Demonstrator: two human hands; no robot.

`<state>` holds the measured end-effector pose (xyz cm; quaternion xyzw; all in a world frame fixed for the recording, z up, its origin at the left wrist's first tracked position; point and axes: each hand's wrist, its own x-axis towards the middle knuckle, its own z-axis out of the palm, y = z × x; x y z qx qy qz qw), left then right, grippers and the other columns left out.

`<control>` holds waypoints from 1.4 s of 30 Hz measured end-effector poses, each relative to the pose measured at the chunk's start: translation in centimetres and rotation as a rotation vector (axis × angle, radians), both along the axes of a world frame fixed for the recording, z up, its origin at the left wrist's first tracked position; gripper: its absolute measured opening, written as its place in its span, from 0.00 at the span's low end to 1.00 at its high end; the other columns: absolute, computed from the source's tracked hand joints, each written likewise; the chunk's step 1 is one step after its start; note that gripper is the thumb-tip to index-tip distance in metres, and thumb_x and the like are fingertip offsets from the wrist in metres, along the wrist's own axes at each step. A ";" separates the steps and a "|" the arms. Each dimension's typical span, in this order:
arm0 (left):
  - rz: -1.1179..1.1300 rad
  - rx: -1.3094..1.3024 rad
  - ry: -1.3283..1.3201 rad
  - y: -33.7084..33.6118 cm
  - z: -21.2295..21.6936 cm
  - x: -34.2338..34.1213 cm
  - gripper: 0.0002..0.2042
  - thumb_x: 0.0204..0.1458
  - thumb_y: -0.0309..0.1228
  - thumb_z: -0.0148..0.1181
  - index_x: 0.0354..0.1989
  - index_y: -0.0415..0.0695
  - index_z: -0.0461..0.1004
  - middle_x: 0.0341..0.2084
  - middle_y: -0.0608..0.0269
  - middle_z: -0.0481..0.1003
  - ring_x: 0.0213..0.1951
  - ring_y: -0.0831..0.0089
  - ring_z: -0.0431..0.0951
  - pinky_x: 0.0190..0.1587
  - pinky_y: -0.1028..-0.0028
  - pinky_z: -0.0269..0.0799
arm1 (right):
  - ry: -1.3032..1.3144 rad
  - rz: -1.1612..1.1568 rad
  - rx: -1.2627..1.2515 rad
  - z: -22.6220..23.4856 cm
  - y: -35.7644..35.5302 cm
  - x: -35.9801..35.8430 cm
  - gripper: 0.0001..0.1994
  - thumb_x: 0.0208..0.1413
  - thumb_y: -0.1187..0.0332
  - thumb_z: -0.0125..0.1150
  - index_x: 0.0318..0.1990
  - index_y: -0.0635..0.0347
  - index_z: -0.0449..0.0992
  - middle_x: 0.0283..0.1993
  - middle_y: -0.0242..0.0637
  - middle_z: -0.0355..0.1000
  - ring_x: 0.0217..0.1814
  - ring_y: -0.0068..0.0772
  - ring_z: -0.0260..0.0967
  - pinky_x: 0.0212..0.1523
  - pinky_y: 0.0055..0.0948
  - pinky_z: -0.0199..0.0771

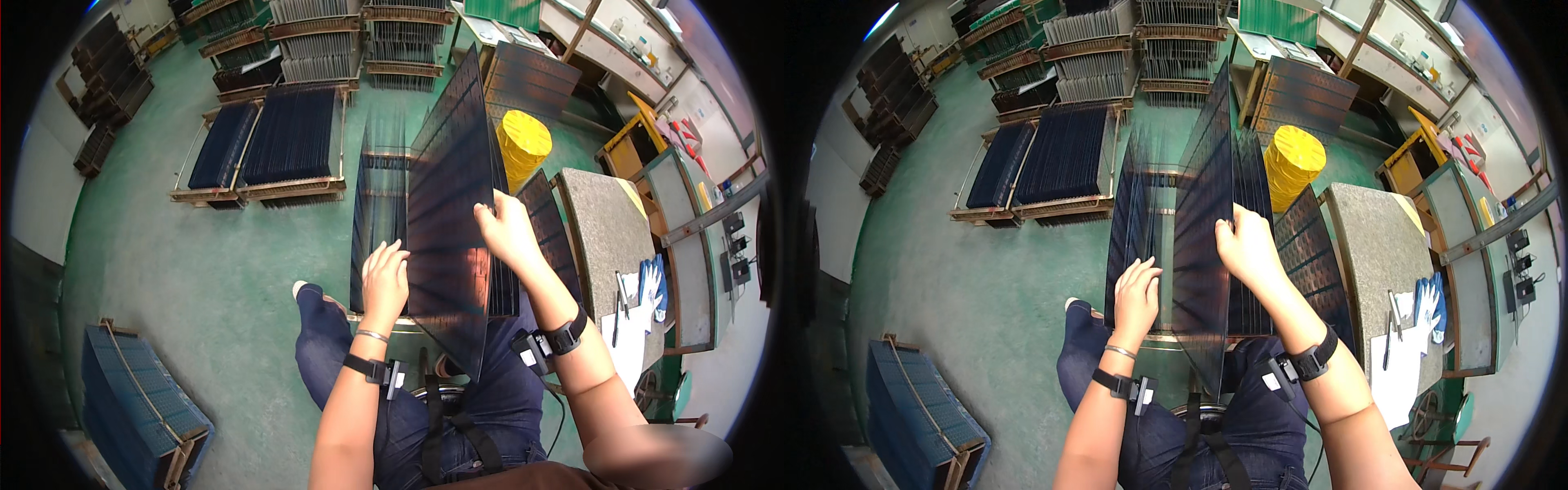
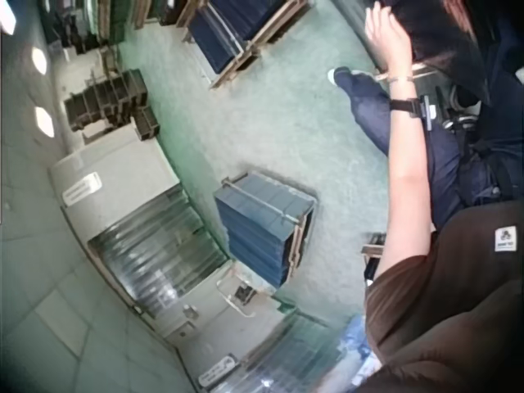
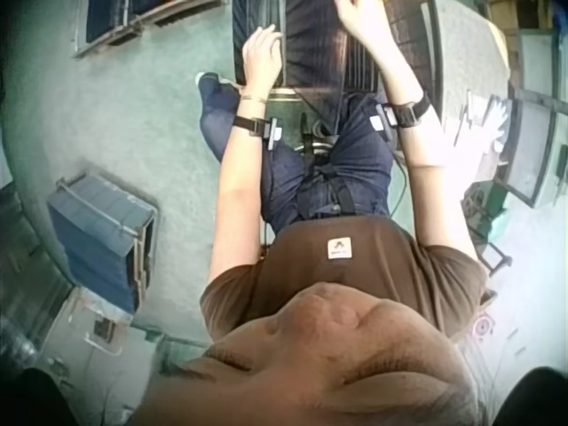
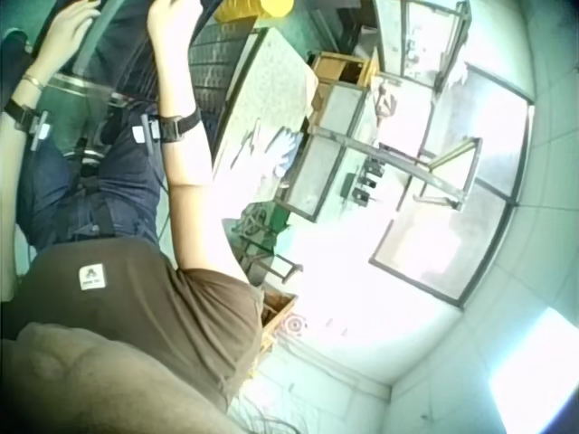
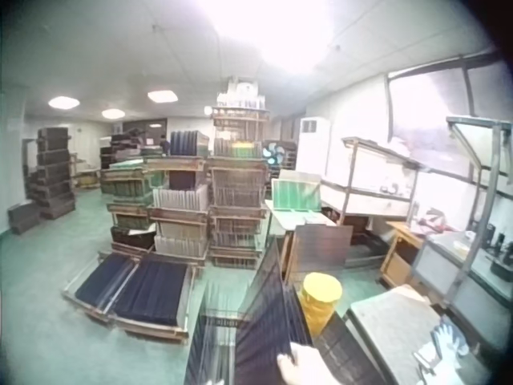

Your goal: Inspecting a large etched metal sheet and marking specific sections with a pen.

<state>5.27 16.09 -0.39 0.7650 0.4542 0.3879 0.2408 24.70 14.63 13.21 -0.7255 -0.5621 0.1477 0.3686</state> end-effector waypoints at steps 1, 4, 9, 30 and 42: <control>-0.015 0.038 0.074 0.2 -0.2 0.4 0.08 0.50 0.25 0.52 0.38 0.42 0.75 0.47 0.57 0.73 0.55 0.57 0.67 0.58 0.61 0.59 | -0.004 -0.006 -0.018 -0.4 0.4 0.6 0.10 0.51 0.69 0.53 0.34 0.70 0.71 0.25 0.54 0.70 0.30 0.54 0.71 0.34 0.40 0.69; -0.042 0.057 0.179 0.6 -0.8 0.7 0.11 0.49 0.24 0.53 0.42 0.44 0.74 0.51 0.61 0.70 0.58 0.60 0.64 0.61 0.59 0.53 | 0.042 -0.026 -0.039 -0.8 1.2 1.5 0.10 0.51 0.69 0.53 0.35 0.69 0.71 0.25 0.54 0.70 0.31 0.52 0.71 0.34 0.39 0.69; -0.039 0.121 0.248 0.7 -0.9 0.3 0.14 0.47 0.23 0.54 0.44 0.46 0.73 0.52 0.62 0.70 0.56 0.62 0.66 0.61 0.61 0.53 | 0.148 -0.039 -0.065 -0.6 1.0 2.2 0.10 0.52 0.70 0.52 0.36 0.68 0.71 0.25 0.52 0.70 0.29 0.46 0.71 0.33 0.36 0.68; -0.016 0.116 0.230 0.7 -0.3 -0.1 0.12 0.48 0.23 0.54 0.42 0.45 0.74 0.50 0.64 0.72 0.49 0.67 0.71 0.60 0.62 0.56 | 0.075 0.007 -0.153 0.4 5.8 3.7 0.15 0.48 0.68 0.51 0.42 0.65 0.74 0.32 0.53 0.74 0.37 0.49 0.74 0.41 0.39 0.73; -0.041 0.103 0.266 0.7 -0.2 0.1 0.15 0.46 0.23 0.54 0.45 0.45 0.73 0.51 0.64 0.71 0.49 0.67 0.71 0.60 0.61 0.56 | -0.550 0.019 -0.133 -11.0 8.1 -0.9 0.29 0.50 0.67 0.54 0.62 0.56 0.58 0.61 0.52 0.60 0.59 0.53 0.62 0.56 0.46 0.65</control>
